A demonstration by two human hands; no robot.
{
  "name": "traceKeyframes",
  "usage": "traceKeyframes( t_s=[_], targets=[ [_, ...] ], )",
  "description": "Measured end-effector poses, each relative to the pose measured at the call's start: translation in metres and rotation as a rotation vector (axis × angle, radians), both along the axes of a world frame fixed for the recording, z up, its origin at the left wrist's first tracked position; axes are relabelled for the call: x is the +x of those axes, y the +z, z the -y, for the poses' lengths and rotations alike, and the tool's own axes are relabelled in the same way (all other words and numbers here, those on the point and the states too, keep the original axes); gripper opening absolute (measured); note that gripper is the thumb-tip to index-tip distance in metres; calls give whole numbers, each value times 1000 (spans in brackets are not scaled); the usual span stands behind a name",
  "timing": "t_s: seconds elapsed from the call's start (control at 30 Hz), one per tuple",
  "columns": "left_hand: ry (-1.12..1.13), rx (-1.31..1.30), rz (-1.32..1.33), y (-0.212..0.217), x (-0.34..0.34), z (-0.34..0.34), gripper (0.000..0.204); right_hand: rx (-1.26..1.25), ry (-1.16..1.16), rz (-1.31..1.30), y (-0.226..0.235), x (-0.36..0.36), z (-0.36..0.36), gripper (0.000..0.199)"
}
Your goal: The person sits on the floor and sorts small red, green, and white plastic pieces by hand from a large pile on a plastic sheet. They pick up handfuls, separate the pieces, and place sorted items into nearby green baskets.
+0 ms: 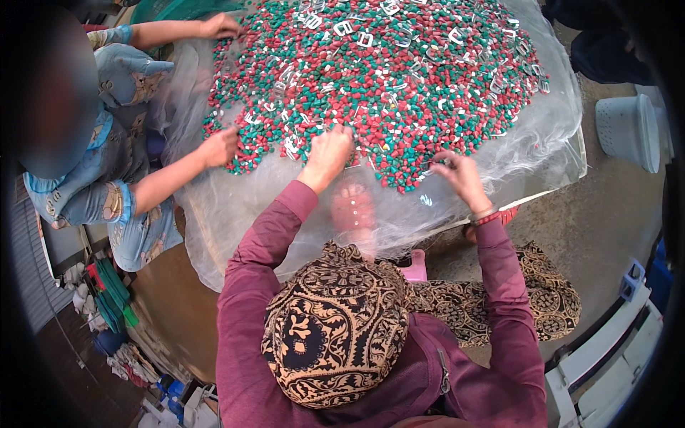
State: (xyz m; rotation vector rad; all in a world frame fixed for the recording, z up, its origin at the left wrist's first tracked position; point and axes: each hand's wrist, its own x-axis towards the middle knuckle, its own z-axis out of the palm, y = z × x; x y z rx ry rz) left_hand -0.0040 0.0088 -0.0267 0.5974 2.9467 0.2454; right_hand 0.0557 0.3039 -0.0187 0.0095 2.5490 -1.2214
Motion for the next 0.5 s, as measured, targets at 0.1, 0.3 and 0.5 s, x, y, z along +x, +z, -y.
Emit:
traceKeyframes(
  t_s=[0.1,0.3,0.5],
  targets=[
    [154,181,-42,16,-12,10,19,526,369,-151,-8,11,15,18],
    [-332,422,177,21,0,-73,18,157,135,-114,-16,7,3,16],
    [-643,150,111,-8,8,-123,12,-1217,-462,419,53,5,-31,13]
  ],
)
